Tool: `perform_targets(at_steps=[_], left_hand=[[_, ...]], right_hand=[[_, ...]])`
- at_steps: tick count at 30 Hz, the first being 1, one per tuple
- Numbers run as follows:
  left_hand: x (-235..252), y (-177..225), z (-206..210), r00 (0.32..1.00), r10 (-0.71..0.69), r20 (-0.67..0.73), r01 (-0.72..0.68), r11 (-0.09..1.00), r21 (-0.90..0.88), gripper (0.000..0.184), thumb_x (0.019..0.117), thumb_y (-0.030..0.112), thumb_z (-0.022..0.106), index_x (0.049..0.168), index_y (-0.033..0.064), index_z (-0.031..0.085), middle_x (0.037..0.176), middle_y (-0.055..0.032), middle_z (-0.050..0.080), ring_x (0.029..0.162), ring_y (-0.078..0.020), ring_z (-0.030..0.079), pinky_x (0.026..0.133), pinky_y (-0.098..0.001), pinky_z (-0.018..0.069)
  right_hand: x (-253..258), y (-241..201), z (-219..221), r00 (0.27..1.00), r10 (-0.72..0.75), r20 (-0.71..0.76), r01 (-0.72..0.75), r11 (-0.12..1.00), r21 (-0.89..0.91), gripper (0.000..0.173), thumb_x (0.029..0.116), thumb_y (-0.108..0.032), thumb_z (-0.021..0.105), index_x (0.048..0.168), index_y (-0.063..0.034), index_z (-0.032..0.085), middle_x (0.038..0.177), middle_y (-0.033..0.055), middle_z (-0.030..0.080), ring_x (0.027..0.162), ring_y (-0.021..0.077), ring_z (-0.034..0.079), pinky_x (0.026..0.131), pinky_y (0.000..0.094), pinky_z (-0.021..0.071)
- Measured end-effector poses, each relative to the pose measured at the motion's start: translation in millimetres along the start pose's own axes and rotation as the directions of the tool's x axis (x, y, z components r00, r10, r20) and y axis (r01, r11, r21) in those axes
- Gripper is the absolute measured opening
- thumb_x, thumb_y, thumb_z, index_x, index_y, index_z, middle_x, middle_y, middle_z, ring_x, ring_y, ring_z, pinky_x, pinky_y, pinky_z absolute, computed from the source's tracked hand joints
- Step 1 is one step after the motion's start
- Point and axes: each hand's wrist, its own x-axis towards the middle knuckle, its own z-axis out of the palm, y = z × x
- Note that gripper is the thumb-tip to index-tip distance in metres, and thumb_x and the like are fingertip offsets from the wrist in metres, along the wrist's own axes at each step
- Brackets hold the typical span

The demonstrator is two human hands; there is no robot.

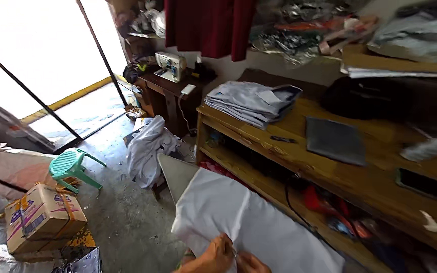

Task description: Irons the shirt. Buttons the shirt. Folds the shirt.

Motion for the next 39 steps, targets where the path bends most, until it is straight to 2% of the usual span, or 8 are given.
perform_targets(at_steps=[6, 9, 12, 16, 23, 26, 32, 39], left_hand=[[9, -4, 0, 0.999, 0.011, 0.047, -0.014, 0.997, 0.072, 0.029, 0.1037, 0.007, 0.051, 0.125, -0.0116, 0.057, 0.106, -0.0228, 0.068, 0.098, -0.0251, 0.066, 0.094, -0.0384, 0.0525], [8, -25, -21, 0.994, 0.094, -0.056, -0.076, 0.964, 0.255, 0.034, 0.1022, 0.020, 0.061, 0.125, -0.0045, 0.065, 0.116, -0.0186, 0.071, 0.109, -0.0257, 0.069, 0.101, -0.0416, 0.0533], [11, -91, -68, 0.909, 0.375, -0.182, -0.213, 0.793, 0.571, 0.033, 0.0975, 0.022, 0.064, 0.121, 0.0009, 0.070, 0.126, -0.0198, 0.067, 0.123, -0.0360, 0.062, 0.108, -0.0511, 0.0480], [-8, -112, -99, 0.841, 0.474, -0.261, -0.144, 0.661, 0.736, 0.029, 0.0972, 0.025, 0.062, 0.114, 0.0037, 0.073, 0.120, -0.0196, 0.068, 0.116, -0.0393, 0.063, 0.101, -0.0531, 0.0508], [-26, -93, 0, 0.770, 0.581, 0.263, -0.553, 0.404, 0.728, 0.041, 0.0834, 0.029, 0.080, 0.120, 0.0119, 0.069, 0.123, -0.0129, 0.069, 0.119, -0.0358, 0.063, 0.101, -0.0553, 0.0511], [-17, -92, 1, 0.757, 0.612, 0.228, -0.571, 0.452, 0.685, 0.027, 0.0896, 0.020, 0.071, 0.115, 0.0111, 0.071, 0.117, -0.0094, 0.072, 0.115, -0.0313, 0.066, 0.099, -0.0504, 0.0530], [-4, -77, -4, 0.726, 0.646, 0.235, -0.634, 0.496, 0.594, 0.022, 0.0992, 0.022, 0.060, 0.107, 0.0069, 0.074, 0.095, -0.0102, 0.074, 0.095, -0.0282, 0.071, 0.087, -0.0421, 0.0583], [-7, -30, -12, 0.655, 0.742, 0.143, -0.664, 0.475, 0.577, 0.022, 0.1008, 0.010, 0.055, 0.105, 0.0116, 0.077, 0.100, -0.0068, 0.073, 0.099, -0.0217, 0.068, 0.092, -0.0332, 0.0563]], right_hand=[[9, -13, -3, 0.981, 0.192, 0.010, -0.192, 0.972, 0.137, 0.011, 0.1001, -0.007, 0.060, 0.100, 0.0015, 0.067, 0.077, 0.0041, 0.069, 0.064, 0.0111, 0.065, 0.063, 0.0282, 0.0582], [-8, 3, -18, 0.964, -0.179, -0.198, 0.112, 0.944, -0.310, 0.017, 0.0955, -0.015, 0.066, 0.103, 0.0001, 0.071, 0.087, 0.0062, 0.071, 0.072, 0.0121, 0.067, 0.068, 0.0304, 0.0579], [-33, 43, -73, 0.831, -0.526, -0.180, 0.264, 0.659, -0.704, 0.027, 0.0946, -0.016, 0.064, 0.110, 0.0042, 0.070, 0.109, 0.0206, 0.070, 0.094, 0.0281, 0.071, 0.082, 0.0413, 0.0611], [-63, 60, -111, 0.778, -0.623, -0.078, 0.279, 0.455, -0.846, 0.032, 0.0954, -0.025, 0.056, 0.107, -0.0011, 0.075, 0.113, 0.0186, 0.071, 0.110, 0.0344, 0.067, 0.098, 0.0447, 0.0544], [-52, 43, -15, 0.811, -0.454, 0.369, 0.517, 0.261, -0.815, 0.052, 0.0764, -0.047, 0.081, 0.115, -0.0140, 0.071, 0.117, 0.0124, 0.069, 0.110, 0.0353, 0.065, 0.088, 0.0549, 0.0541], [-41, 37, -14, 0.861, -0.425, 0.281, 0.462, 0.420, -0.781, 0.029, 0.0796, -0.011, 0.075, 0.109, -0.0085, 0.074, 0.111, 0.0133, 0.071, 0.107, 0.0336, 0.067, 0.090, 0.0501, 0.0563], [-19, 4, -27, 0.955, -0.295, 0.028, 0.273, 0.843, -0.464, 0.023, 0.0985, -0.020, 0.062, 0.106, -0.0024, 0.074, 0.083, 0.0050, 0.072, 0.071, 0.0071, 0.065, 0.069, 0.0254, 0.0549], [-2, -35, -28, 0.906, -0.423, 0.017, 0.341, 0.704, -0.624, 0.025, 0.0999, -0.024, 0.060, 0.105, -0.0044, 0.075, 0.089, 0.0073, 0.073, 0.081, 0.0136, 0.070, 0.077, 0.0300, 0.0573]])
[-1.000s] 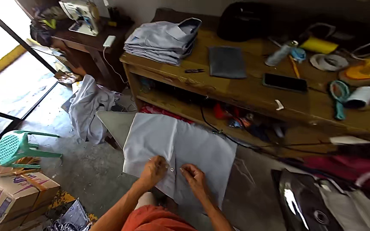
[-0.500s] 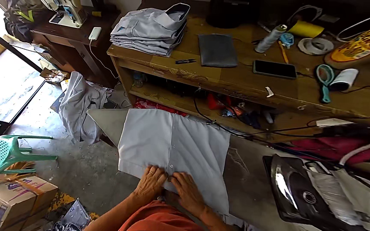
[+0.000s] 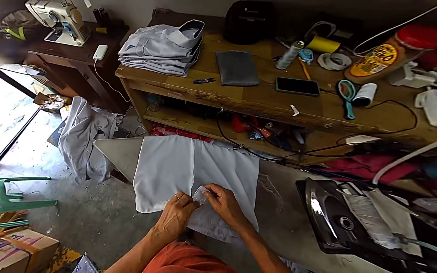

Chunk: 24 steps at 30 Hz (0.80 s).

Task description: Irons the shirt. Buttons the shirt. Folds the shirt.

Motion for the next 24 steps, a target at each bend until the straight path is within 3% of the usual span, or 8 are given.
perform_targets(at_steps=[3, 5, 7, 9, 13, 17, 20, 24], left_hand=[[10, 2, -9, 0.989, 0.082, -0.121, -0.086, 0.996, -0.023, 0.019, 0.1012, 0.008, 0.056, 0.103, 0.0068, 0.075, 0.103, -0.0077, 0.075, 0.103, -0.0198, 0.071, 0.096, -0.0309, 0.0562], [15, 0, -11, 0.976, 0.097, -0.197, -0.109, 0.993, -0.053, 0.018, 0.1005, 0.006, 0.056, 0.104, 0.0046, 0.074, 0.106, -0.0093, 0.075, 0.106, -0.0203, 0.070, 0.099, -0.0309, 0.0552], [16, -3, -11, 0.962, 0.100, -0.255, -0.123, 0.990, -0.076, 0.016, 0.0994, 0.005, 0.058, 0.104, 0.0042, 0.073, 0.108, -0.0097, 0.074, 0.109, -0.0207, 0.069, 0.101, -0.0311, 0.0545], [15, -6, -11, 0.945, 0.107, -0.308, -0.135, 0.988, -0.070, 0.014, 0.0984, 0.006, 0.060, 0.102, 0.0064, 0.073, 0.106, -0.0084, 0.072, 0.108, -0.0199, 0.067, 0.100, -0.0308, 0.0534], [13, -9, -10, 0.914, 0.146, -0.378, -0.151, 0.988, 0.015, 0.011, 0.0969, 0.011, 0.063, 0.103, 0.0136, 0.072, 0.102, -0.0035, 0.067, 0.103, -0.0169, 0.062, 0.096, -0.0285, 0.0509], [14, -10, -10, 0.903, 0.165, -0.398, -0.163, 0.986, 0.039, 0.011, 0.0963, 0.010, 0.064, 0.101, 0.0128, 0.073, 0.100, -0.0023, 0.068, 0.100, -0.0160, 0.063, 0.094, -0.0282, 0.0513], [15, -10, -11, 0.909, 0.160, -0.386, -0.172, 0.985, 0.003, 0.010, 0.0964, 0.008, 0.064, 0.099, 0.0104, 0.073, 0.100, -0.0037, 0.069, 0.100, -0.0156, 0.064, 0.094, -0.0272, 0.0530], [11, -10, -11, 0.913, 0.163, -0.374, -0.188, 0.982, -0.032, 0.011, 0.0964, 0.007, 0.065, 0.100, 0.0092, 0.075, 0.101, -0.0048, 0.070, 0.100, -0.0157, 0.066, 0.093, -0.0273, 0.0547]], right_hand=[[13, -23, -5, 0.995, -0.060, 0.073, 0.069, 0.990, -0.126, 0.029, 0.0997, -0.026, 0.058, 0.104, -0.0030, 0.075, 0.095, 0.0123, 0.075, 0.093, 0.0255, 0.072, 0.086, 0.0427, 0.0564], [19, -36, -10, 0.991, -0.031, 0.129, 0.035, 0.999, -0.028, 0.028, 0.0994, -0.027, 0.059, 0.102, -0.0039, 0.075, 0.092, 0.0099, 0.074, 0.089, 0.0193, 0.071, 0.082, 0.0370, 0.0558], [25, -42, -15, 0.985, 0.008, 0.175, -0.033, 0.989, 0.141, 0.026, 0.0993, -0.027, 0.059, 0.100, -0.0057, 0.073, 0.080, 0.0030, 0.069, 0.072, 0.0074, 0.063, 0.068, 0.0265, 0.0514], [29, -45, -20, 0.969, 0.023, 0.247, -0.085, 0.965, 0.246, 0.025, 0.1008, -0.026, 0.059, 0.099, -0.0054, 0.072, 0.077, -0.0006, 0.065, 0.068, 0.0017, 0.057, 0.065, 0.0216, 0.0476], [34, -53, -25, 0.939, 0.051, 0.341, -0.140, 0.960, 0.241, 0.025, 0.1020, -0.026, 0.058, 0.098, -0.0055, 0.072, 0.075, -0.0018, 0.061, 0.068, 0.0013, 0.054, 0.065, 0.0218, 0.0454], [33, -65, -24, 0.925, 0.115, 0.363, -0.148, 0.987, 0.065, 0.026, 0.1016, -0.025, 0.055, 0.098, -0.0041, 0.070, 0.074, 0.0047, 0.060, 0.067, 0.0119, 0.056, 0.065, 0.0317, 0.0460], [34, -61, -23, 0.940, 0.094, 0.329, -0.146, 0.980, 0.135, 0.027, 0.1024, -0.025, 0.054, 0.097, -0.0045, 0.071, 0.073, 0.0017, 0.060, 0.066, 0.0077, 0.055, 0.064, 0.0278, 0.0452], [37, -60, -29, 0.913, 0.080, 0.401, -0.177, 0.961, 0.211, 0.024, 0.1020, -0.023, 0.056, 0.097, -0.0041, 0.071, 0.073, -0.0006, 0.059, 0.066, 0.0042, 0.053, 0.064, 0.0250, 0.0444]])
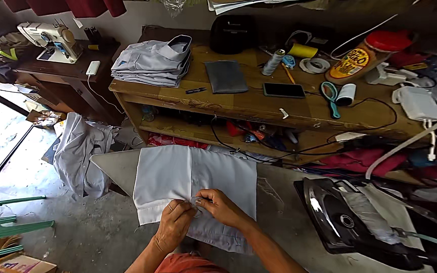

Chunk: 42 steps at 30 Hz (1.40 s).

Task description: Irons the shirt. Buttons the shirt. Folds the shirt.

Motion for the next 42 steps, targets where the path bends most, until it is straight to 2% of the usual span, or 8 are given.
perform_targets(at_steps=[7, 13, 18, 22, 27, 32, 38, 42], left_hand=[[9, 1, -4, 1.000, 0.001, -0.004, -0.001, 1.000, 0.019, 0.010, 0.0956, 0.007, 0.066, 0.099, 0.0091, 0.075, 0.100, -0.0046, 0.071, 0.099, -0.0153, 0.066, 0.093, -0.0269, 0.0550], [2, 4, 0, 1.000, -0.010, 0.012, 0.010, 1.000, 0.001, 0.012, 0.0961, 0.006, 0.065, 0.103, 0.0079, 0.075, 0.103, -0.0060, 0.072, 0.103, -0.0161, 0.068, 0.095, -0.0282, 0.0568], [-1, 5, 2, 0.996, -0.080, 0.036, 0.079, 0.997, 0.026, 0.012, 0.0963, 0.008, 0.063, 0.101, 0.0087, 0.074, 0.102, -0.0059, 0.073, 0.102, -0.0152, 0.070, 0.092, -0.0278, 0.0581], [-1, 4, 3, 0.997, -0.072, 0.023, 0.071, 0.996, 0.047, 0.010, 0.0953, 0.010, 0.064, 0.098, 0.0130, 0.073, 0.097, -0.0024, 0.068, 0.101, -0.0164, 0.062, 0.094, -0.0284, 0.0514], [2, 6, 0, 0.986, -0.147, 0.081, 0.147, 0.989, 0.000, 0.012, 0.0969, 0.012, 0.061, 0.095, 0.0149, 0.073, 0.122, -0.0099, 0.069, 0.129, -0.0253, 0.058, 0.113, -0.0382, 0.0454], [5, 6, -3, 0.977, -0.174, 0.121, 0.187, 0.977, -0.101, 0.013, 0.0947, 0.007, 0.061, 0.096, 0.0086, 0.074, 0.103, -0.0085, 0.072, 0.106, -0.0176, 0.068, 0.099, -0.0308, 0.0541], [16, 9, -6, 0.965, -0.231, 0.123, 0.247, 0.958, -0.142, 0.009, 0.0931, 0.007, 0.064, 0.094, 0.0072, 0.073, 0.097, -0.0068, 0.071, 0.098, -0.0148, 0.067, 0.090, -0.0273, 0.0557], [25, 13, -8, 0.902, -0.386, 0.191, 0.413, 0.901, -0.132, 0.020, 0.0892, 0.008, 0.070, 0.108, 0.0012, 0.068, 0.101, -0.0089, 0.073, 0.095, -0.0139, 0.070, 0.088, -0.0278, 0.0581]], right_hand=[[-1, 7, 4, 0.999, 0.017, -0.027, -0.014, 0.993, 0.118, 0.016, 0.0976, -0.018, 0.063, 0.100, -0.0044, 0.072, 0.081, -0.0008, 0.068, 0.072, 0.0012, 0.062, 0.069, 0.0209, 0.0522], [-1, 13, 4, 1.000, -0.010, -0.008, 0.011, 0.985, 0.174, 0.017, 0.0999, -0.020, 0.061, 0.094, -0.0069, 0.070, 0.073, -0.0051, 0.061, 0.065, -0.0002, 0.055, 0.062, 0.0193, 0.0455], [-8, 9, -2, 0.997, 0.000, 0.075, -0.010, 0.990, 0.138, 0.016, 0.0965, -0.016, 0.066, 0.106, -0.0039, 0.070, 0.088, 0.0007, 0.070, 0.078, 0.0027, 0.065, 0.074, 0.0219, 0.0544], [-7, 12, 2, 1.000, -0.007, 0.008, 0.005, 0.985, 0.170, 0.014, 0.0931, -0.015, 0.070, 0.101, -0.0043, 0.072, 0.084, -0.0013, 0.071, 0.075, 0.0005, 0.064, 0.072, 0.0200, 0.0541], [-9, 10, 3, 0.999, -0.041, -0.019, 0.043, 0.987, 0.154, 0.013, 0.0921, -0.014, 0.069, 0.100, -0.0051, 0.073, 0.081, -0.0028, 0.069, 0.072, -0.0009, 0.062, 0.068, 0.0189, 0.0520], [-9, 9, -1, 0.997, -0.080, 0.020, 0.076, 0.987, 0.142, 0.015, 0.0931, -0.015, 0.069, 0.104, -0.0046, 0.073, 0.083, -0.0022, 0.070, 0.072, -0.0010, 0.062, 0.069, 0.0185, 0.0523], [-9, 7, -5, 0.995, -0.102, 0.015, 0.100, 0.989, 0.107, 0.019, 0.0917, -0.020, 0.073, 0.104, -0.0058, 0.073, 0.087, -0.0015, 0.071, 0.076, -0.0003, 0.063, 0.071, 0.0191, 0.0524], [-9, 3, -1, 0.996, -0.076, -0.048, 0.078, 0.996, 0.035, 0.020, 0.0877, -0.018, 0.071, 0.102, -0.0058, 0.073, 0.086, 0.0003, 0.071, 0.076, 0.0013, 0.064, 0.071, 0.0216, 0.0529]])
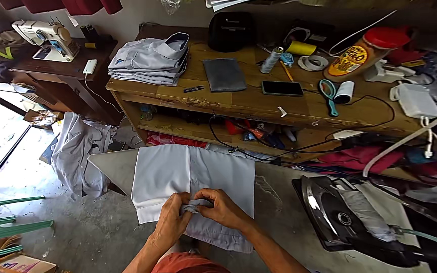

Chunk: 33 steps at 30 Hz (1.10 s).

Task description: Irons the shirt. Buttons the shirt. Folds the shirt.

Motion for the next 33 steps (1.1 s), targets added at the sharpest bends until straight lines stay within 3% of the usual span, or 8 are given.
perform_targets(at_steps=[5, 10, 17, 21, 26, 30, 33], left_hand=[[6, -5, -5, 0.994, -0.035, 0.108, 0.038, 0.999, -0.025, 0.009, 0.0883, 0.010, 0.070, 0.094, 0.0053, 0.074, 0.093, -0.0055, 0.074, 0.088, -0.0112, 0.070, 0.082, -0.0265, 0.0587], [11, -15, -15, 0.973, -0.016, 0.231, 0.041, 0.994, -0.103, 0.009, 0.0908, 0.008, 0.070, 0.097, 0.0032, 0.075, 0.097, -0.0058, 0.076, 0.091, -0.0092, 0.072, 0.086, -0.0255, 0.0594], [11, -16, 1, 0.996, -0.067, 0.055, 0.073, 0.991, -0.112, 0.008, 0.0840, 0.011, 0.070, 0.089, 0.0058, 0.073, 0.087, -0.0012, 0.072, 0.081, -0.0051, 0.068, 0.074, -0.0214, 0.0585], [9, -8, 14, 0.988, -0.155, 0.000, 0.154, 0.983, -0.099, 0.010, 0.0793, 0.010, 0.068, 0.087, 0.0050, 0.068, 0.081, -0.0002, 0.067, 0.072, -0.0033, 0.063, 0.065, -0.0195, 0.0549], [8, -9, 17, 0.992, -0.123, -0.027, 0.123, 0.992, -0.008, 0.010, 0.0803, 0.013, 0.068, 0.086, 0.0050, 0.068, 0.080, -0.0012, 0.066, 0.073, -0.0054, 0.063, 0.067, -0.0214, 0.0551], [3, -7, 19, 0.996, -0.082, -0.025, 0.083, 0.995, 0.048, 0.010, 0.0819, 0.016, 0.068, 0.084, 0.0059, 0.067, 0.079, -0.0016, 0.065, 0.073, -0.0074, 0.063, 0.068, -0.0227, 0.0553], [-1, -8, 28, 0.996, 0.034, -0.084, -0.021, 0.989, 0.144, 0.011, 0.0831, 0.016, 0.066, 0.082, 0.0058, 0.068, 0.080, -0.0039, 0.066, 0.078, -0.0120, 0.066, 0.073, -0.0257, 0.0567]], right_hand=[[0, 0, 6, 0.998, 0.039, -0.046, -0.042, 0.997, -0.062, 0.018, 0.0826, -0.018, 0.073, 0.097, -0.0072, 0.073, 0.080, 0.0000, 0.070, 0.073, 0.0026, 0.064, 0.068, 0.0225, 0.0518], [-1, 6, 10, 0.997, 0.011, -0.080, -0.018, 0.996, -0.084, 0.018, 0.0843, -0.016, 0.072, 0.098, -0.0051, 0.074, 0.085, 0.0039, 0.072, 0.077, 0.0061, 0.066, 0.072, 0.0252, 0.0536], [-5, 8, 19, 0.941, -0.232, -0.247, 0.212, 0.972, -0.105, 0.012, 0.0884, -0.004, 0.066, 0.094, -0.0001, 0.075, 0.087, 0.0104, 0.071, 0.082, 0.0137, 0.068, 0.076, 0.0282, 0.0549], [-8, 8, 26, 0.916, -0.265, -0.300, 0.232, 0.962, -0.143, 0.012, 0.0885, -0.002, 0.063, 0.093, 0.0005, 0.074, 0.087, 0.0121, 0.071, 0.085, 0.0182, 0.068, 0.078, 0.0310, 0.0551], [-7, 6, 21, 0.989, -0.076, -0.125, 0.064, 0.993, -0.097, 0.025, 0.1003, -0.007, 0.054, 0.118, 0.0025, 0.069, 0.106, 0.0187, 0.072, 0.099, 0.0258, 0.069, 0.092, 0.0413, 0.0540], [-3, 7, 12, 0.999, -0.021, 0.032, 0.025, 0.989, -0.145, 0.027, 0.1029, -0.007, 0.048, 0.119, 0.0033, 0.067, 0.104, 0.0202, 0.071, 0.098, 0.0288, 0.069, 0.090, 0.0454, 0.0527], [-2, 8, 7, 0.997, 0.013, 0.073, -0.005, 0.993, -0.117, 0.027, 0.1025, -0.007, 0.048, 0.118, 0.0042, 0.067, 0.102, 0.0207, 0.070, 0.095, 0.0283, 0.069, 0.088, 0.0454, 0.0526]])
